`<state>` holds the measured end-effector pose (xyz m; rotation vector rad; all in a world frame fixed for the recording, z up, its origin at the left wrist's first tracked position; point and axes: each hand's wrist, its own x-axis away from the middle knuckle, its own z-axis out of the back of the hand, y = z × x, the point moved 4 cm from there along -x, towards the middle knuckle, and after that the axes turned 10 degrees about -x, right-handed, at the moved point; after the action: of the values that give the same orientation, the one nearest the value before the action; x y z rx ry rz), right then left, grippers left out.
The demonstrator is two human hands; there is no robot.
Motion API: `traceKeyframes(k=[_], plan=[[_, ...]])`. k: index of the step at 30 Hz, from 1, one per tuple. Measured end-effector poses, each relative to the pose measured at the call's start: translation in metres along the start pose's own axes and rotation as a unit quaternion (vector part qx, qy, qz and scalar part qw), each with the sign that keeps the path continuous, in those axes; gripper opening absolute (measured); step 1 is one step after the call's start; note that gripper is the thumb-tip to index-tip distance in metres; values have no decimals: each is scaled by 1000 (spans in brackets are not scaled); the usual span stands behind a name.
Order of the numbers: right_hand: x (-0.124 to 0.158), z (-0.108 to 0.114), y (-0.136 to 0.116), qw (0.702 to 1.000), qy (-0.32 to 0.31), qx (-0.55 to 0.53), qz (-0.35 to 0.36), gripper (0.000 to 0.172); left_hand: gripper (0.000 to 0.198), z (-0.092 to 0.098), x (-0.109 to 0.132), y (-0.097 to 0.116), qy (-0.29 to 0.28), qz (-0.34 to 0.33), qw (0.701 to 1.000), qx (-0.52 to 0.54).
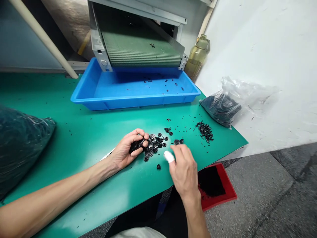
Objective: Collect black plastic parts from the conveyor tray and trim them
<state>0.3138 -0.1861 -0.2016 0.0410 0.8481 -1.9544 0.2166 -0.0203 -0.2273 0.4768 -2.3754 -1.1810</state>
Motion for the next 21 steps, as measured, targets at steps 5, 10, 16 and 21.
traceKeyframes(k=[5, 10, 16, 21], plan=[[18, -19, 1, 997, 9, 73, 8, 20, 7, -7, 5, 0, -21, 3, 1000, -13], [4, -13, 2, 995, 4, 97, 37, 25, 19, -14, 12, 6, -42, -7, 998, -53], [-6, 0, 26, 996, 48, -48, -61, 26, 31, -20, 28, 0, -69, 43, 979, -185], [-7, -26, 18, 898, 92, -378, -207, 23, 29, -31, 44, -17, -117, 28, 940, -319]])
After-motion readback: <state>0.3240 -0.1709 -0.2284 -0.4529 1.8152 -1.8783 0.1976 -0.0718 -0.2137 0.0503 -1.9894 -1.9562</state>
